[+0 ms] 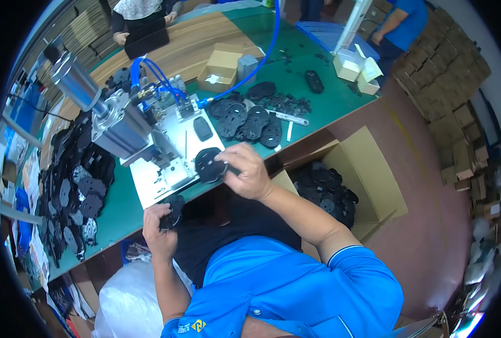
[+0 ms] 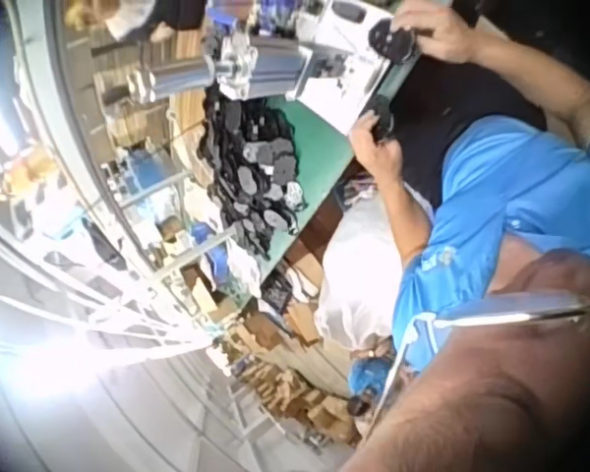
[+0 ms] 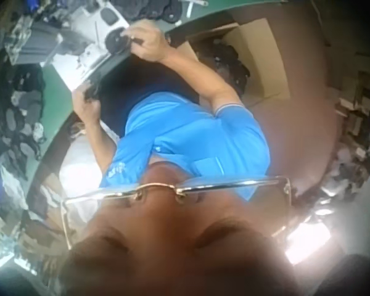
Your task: Assembling or stamping circular electronic components using a press machine.
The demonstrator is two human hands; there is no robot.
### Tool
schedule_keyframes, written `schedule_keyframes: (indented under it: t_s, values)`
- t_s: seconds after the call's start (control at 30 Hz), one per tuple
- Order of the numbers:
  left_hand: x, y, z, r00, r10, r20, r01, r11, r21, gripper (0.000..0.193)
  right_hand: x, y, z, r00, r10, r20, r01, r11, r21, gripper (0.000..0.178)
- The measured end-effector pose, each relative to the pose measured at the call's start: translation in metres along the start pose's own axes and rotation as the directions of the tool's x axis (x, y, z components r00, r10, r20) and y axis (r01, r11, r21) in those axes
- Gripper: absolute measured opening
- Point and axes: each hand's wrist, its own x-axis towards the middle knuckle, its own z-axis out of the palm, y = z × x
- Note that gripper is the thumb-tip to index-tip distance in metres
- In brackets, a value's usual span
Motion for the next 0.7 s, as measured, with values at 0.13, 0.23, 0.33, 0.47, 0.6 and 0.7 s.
schedule_keyframes:
  t_s: [0.13, 0.23, 0.33, 0.47, 0.6, 0.7]
  values:
    - [-0.007, -0.003, 0.005, 0.999, -0.035, 0.023, 0.036, 0.998, -0.05, 0.03, 0.006, 0.044, -0.057, 0.983, 0.06, -0.172, -0.111, 0.946, -0.303, 0.032]
    - [-0.01, -0.002, 0.003, 0.996, -0.08, 0.051, 0.084, 0.994, -0.073, 0.028, 0.018, 0.102, -0.099, 0.975, 0.075, -0.211, -0.174, 0.848, -0.501, 0.028]
    - [-0.01, 0.001, 0.0, 0.996, -0.083, 0.035, 0.086, 0.993, -0.079, 0.028, 0.034, 0.132, -0.12, 0.969, 0.179, -0.171, -0.247, 0.747, -0.617, 0.034]
    - [0.0, 0.009, -0.003, 0.997, -0.081, -0.014, 0.08, 0.996, -0.046, 0.031, 0.032, 0.12, -0.119, 0.98, 0.104, -0.17, -0.188, 0.772, -0.607, 0.043]
    - [0.025, 0.004, 0.011, 0.994, 0.106, 0.01, -0.107, 0.991, 0.077, 0.048, 0.013, 0.068, -0.065, 0.994, 0.025, -0.103, -0.067, 0.901, -0.429, 0.042]
    - [0.043, -0.012, 0.025, 0.982, 0.187, 0.03, -0.189, 0.971, 0.146, 0.053, 0.001, 0.039, -0.02, 1.0, 0.002, -0.008, -0.004, 0.961, -0.277, 0.041]
